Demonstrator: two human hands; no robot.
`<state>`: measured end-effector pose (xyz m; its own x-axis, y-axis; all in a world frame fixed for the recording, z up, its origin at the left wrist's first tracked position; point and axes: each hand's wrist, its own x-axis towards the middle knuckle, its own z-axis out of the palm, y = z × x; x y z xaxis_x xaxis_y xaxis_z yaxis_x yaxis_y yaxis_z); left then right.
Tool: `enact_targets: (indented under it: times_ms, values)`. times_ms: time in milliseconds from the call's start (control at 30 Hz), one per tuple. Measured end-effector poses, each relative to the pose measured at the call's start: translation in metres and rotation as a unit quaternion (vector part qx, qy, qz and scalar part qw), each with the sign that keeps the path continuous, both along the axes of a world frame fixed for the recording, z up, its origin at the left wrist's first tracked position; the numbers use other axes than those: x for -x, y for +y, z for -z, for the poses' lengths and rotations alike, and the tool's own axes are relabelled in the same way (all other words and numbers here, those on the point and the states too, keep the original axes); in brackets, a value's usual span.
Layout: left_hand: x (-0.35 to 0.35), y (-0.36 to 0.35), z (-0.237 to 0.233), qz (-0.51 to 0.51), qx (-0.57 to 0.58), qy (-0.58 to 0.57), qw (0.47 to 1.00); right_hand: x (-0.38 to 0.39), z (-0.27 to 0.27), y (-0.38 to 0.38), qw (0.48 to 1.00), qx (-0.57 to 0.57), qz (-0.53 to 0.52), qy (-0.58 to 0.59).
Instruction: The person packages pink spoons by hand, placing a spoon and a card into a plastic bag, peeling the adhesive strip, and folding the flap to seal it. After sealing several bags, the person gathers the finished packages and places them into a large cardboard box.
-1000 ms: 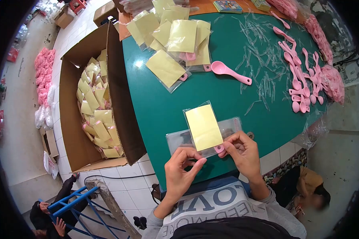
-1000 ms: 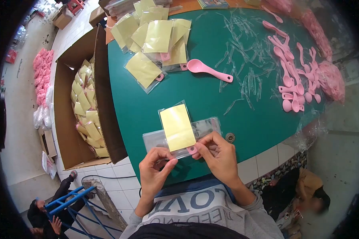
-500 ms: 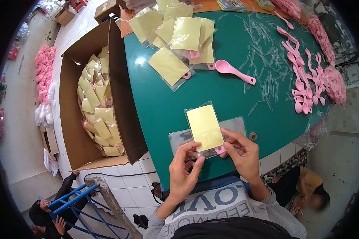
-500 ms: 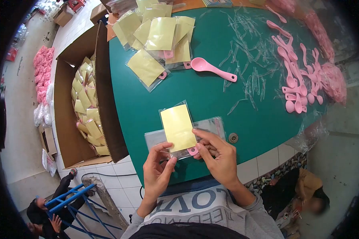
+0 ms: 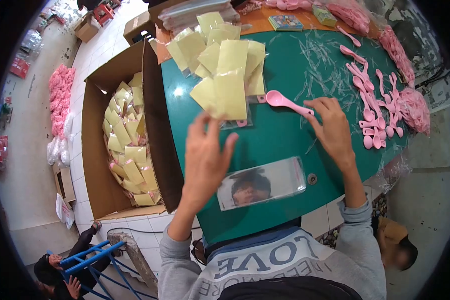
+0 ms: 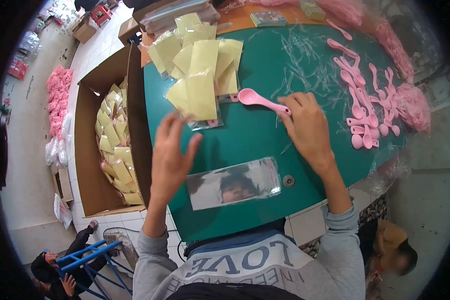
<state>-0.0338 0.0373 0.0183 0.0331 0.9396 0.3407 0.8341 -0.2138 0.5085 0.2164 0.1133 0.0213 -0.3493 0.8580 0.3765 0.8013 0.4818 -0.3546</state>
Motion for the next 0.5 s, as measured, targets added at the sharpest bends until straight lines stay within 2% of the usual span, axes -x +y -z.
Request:
enact_targets:
  times_ms: [67, 167, 267, 367, 500]
  values:
    - [-0.015, -0.009, 0.007, 0.124, 0.074, -0.072, 0.987, -0.011, 0.008, 0.011, 0.998, 0.002, 0.013, -0.058]
    - [-0.049, -0.026, 0.018, 0.170, 0.108, -0.063, 0.977, -0.016, 0.014, 0.019, 0.994, 0.044, -0.003, -0.096]
    - [-0.058, -0.026, 0.026, 0.168, 0.070, -0.028, 0.983, -0.015, 0.019, 0.018, 0.995, 0.022, -0.016, -0.097]
    - [-0.055, -0.020, 0.027, 0.196, 0.099, -0.085, 0.972, -0.014, 0.020, 0.019, 0.993, 0.056, -0.008, -0.100]
    - [-0.049, -0.019, 0.027, 0.200, 0.102, -0.087, 0.971, -0.019, 0.018, 0.024, 0.991, 0.091, -0.038, -0.091]
